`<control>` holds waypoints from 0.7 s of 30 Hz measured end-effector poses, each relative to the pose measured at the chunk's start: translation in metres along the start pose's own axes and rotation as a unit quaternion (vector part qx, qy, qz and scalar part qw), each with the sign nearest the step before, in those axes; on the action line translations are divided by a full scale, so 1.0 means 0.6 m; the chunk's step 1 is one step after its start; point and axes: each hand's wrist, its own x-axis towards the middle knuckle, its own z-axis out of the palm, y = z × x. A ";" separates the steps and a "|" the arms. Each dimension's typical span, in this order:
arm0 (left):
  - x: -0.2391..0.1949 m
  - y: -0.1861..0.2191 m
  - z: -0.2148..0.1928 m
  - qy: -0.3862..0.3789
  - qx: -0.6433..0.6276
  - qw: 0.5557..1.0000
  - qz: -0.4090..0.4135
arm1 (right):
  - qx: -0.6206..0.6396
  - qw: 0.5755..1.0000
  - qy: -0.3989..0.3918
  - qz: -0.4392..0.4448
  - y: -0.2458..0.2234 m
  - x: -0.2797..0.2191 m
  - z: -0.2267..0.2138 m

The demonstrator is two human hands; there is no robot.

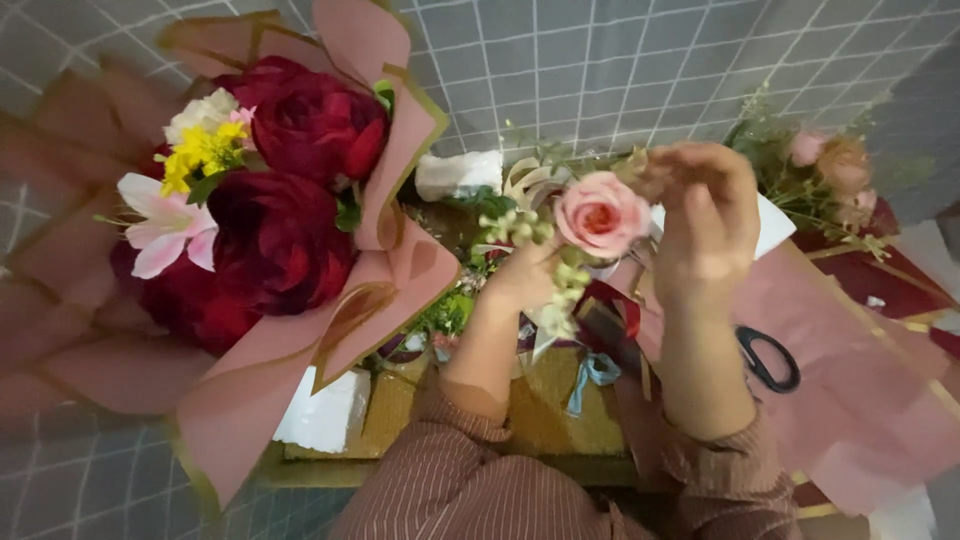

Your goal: The person arranges a small bouquet by hand, attaching green filler stems to a pink rose and adjusting the arrangement on a wooden surface.

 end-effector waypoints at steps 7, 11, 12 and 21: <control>0.003 -0.016 0.012 -0.004 -0.119 0.993 0.019 | 0.165 0.928 -0.051 0.331 0.001 0.000 -0.015; 0.019 0.025 0.025 0.061 -0.148 0.987 0.024 | 0.124 0.952 -0.028 0.277 -0.019 0.000 -0.015; 0.023 0.011 0.027 0.106 -0.117 0.986 0.049 | 0.079 0.967 0.004 0.242 -0.028 0.007 -0.011; 0.041 0.025 0.034 0.329 0.063 0.940 0.071 | -0.023 0.998 -0.036 0.056 -0.007 0.014 -0.030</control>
